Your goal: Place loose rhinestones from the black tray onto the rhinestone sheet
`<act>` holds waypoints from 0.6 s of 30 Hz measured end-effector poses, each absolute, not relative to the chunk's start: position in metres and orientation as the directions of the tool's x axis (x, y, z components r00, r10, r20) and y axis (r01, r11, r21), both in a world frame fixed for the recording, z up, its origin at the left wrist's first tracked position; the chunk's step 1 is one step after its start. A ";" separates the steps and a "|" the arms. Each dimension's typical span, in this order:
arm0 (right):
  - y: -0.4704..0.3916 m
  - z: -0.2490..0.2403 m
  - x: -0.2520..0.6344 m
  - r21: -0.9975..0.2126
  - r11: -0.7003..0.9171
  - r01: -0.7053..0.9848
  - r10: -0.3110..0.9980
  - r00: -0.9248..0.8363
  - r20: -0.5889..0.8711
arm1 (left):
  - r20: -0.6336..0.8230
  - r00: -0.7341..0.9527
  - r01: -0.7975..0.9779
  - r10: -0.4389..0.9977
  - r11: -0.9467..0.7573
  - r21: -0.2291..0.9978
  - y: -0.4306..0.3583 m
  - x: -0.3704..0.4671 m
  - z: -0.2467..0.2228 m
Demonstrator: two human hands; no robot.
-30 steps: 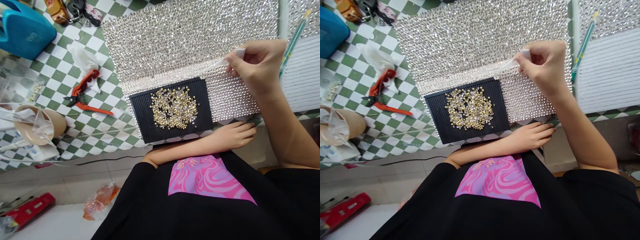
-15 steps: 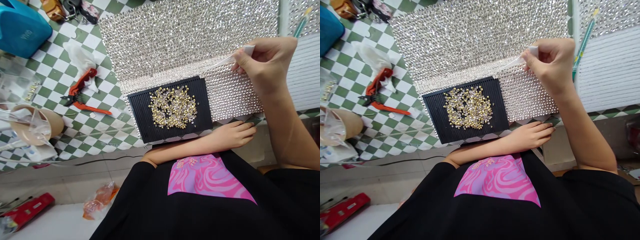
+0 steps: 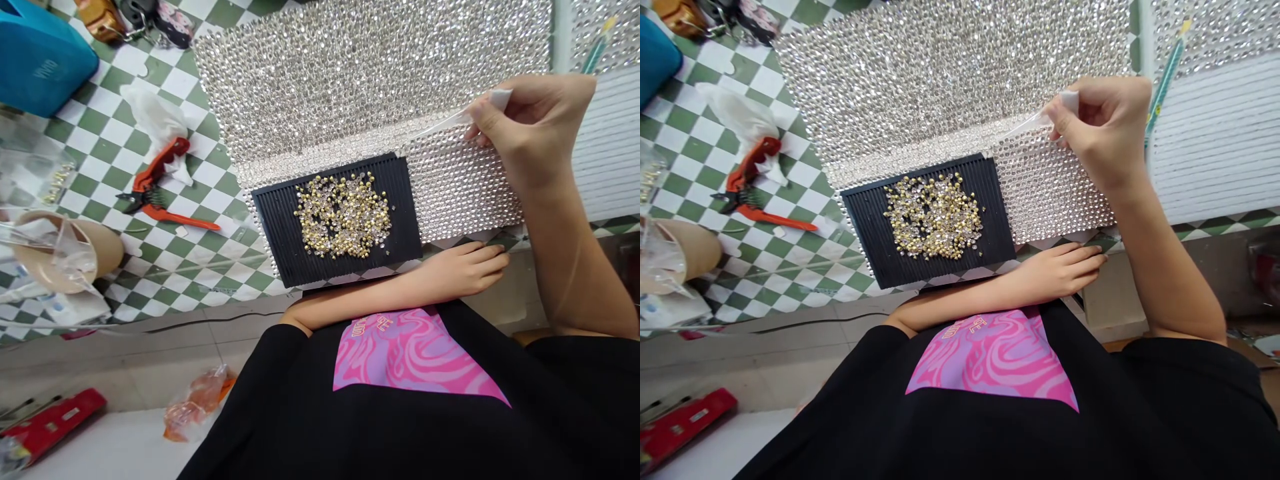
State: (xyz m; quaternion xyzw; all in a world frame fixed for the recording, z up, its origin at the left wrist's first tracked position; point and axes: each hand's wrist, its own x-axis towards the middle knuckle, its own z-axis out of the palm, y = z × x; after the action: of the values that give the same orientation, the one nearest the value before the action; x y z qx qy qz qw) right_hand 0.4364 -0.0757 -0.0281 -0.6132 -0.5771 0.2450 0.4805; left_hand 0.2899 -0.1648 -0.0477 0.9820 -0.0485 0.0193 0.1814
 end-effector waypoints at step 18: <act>-0.081 -0.031 0.450 -0.838 0.131 0.530 0.934 0.217 0.283 | 0.026 0.996 -0.091 -0.087 -0.928 0.362 -0.164 0.290 -0.044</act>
State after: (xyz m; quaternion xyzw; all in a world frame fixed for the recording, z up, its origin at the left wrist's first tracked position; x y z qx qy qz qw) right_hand 0.4502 -0.0808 -0.0308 -0.6229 -0.5876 0.2153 0.4694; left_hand 0.2898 -0.1636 -0.0441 0.9818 -0.0452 0.0047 0.1846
